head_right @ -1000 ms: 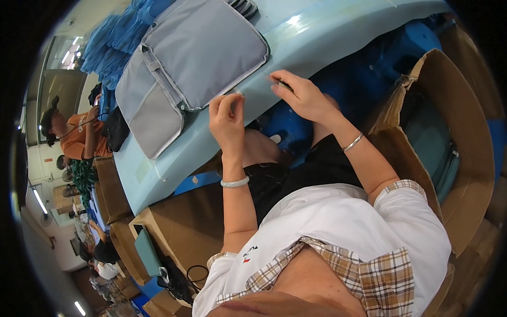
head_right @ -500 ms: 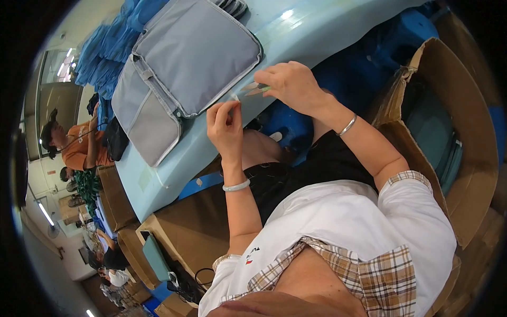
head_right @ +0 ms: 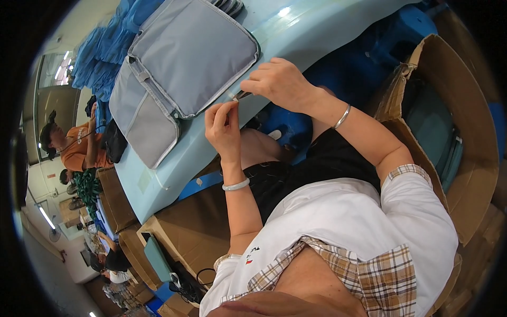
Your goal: Trimming loose threads and inspecting leather-like pouches at a workbench in a workshop.
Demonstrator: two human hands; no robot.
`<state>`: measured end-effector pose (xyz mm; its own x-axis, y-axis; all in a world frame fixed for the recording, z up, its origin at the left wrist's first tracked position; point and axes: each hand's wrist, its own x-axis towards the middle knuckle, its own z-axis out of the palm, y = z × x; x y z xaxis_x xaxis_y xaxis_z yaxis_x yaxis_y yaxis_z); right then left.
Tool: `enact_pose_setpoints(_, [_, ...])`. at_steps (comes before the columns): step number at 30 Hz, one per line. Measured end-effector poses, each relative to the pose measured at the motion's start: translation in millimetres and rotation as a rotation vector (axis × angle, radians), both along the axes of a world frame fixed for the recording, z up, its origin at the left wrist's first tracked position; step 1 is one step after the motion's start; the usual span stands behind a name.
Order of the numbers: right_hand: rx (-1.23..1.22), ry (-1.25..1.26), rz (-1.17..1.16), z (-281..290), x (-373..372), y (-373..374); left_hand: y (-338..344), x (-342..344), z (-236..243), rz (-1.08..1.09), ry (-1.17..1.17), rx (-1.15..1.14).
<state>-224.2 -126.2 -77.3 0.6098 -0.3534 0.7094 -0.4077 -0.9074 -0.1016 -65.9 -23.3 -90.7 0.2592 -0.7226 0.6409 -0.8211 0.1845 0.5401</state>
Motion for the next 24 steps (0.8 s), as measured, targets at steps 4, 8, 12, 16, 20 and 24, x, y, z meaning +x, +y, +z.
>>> enact_pose_setpoints(4, [-0.04, 0.001, 0.006, 0, 1, -1, -1, 1, -1, 0.002, -0.017, -0.011])
enact_pose_setpoints(8, [0.039, 0.018, 0.038, -4, -3, -2, 1, 3, -4, -0.006, -0.05, -0.034])
enact_pose_setpoints(12, [0.442, -0.161, 0.011, -1, -12, 3, 4, 5, -6, -0.007, -0.131, -0.071])
enact_pose_setpoints(16, [0.776, -0.262, 0.023, -5, -20, 2, 3, 7, -8, -0.07, -0.351, 0.025])
enact_pose_setpoints(20, [0.824, -0.259, 0.037, -8, -28, 3, 7, 11, -30, -0.031, -0.48, 0.201])
enact_pose_setpoints(24, [0.903, -0.268, 0.033, -10, -37, 3, 10, 26, -50, -0.125, -0.596, 0.128])
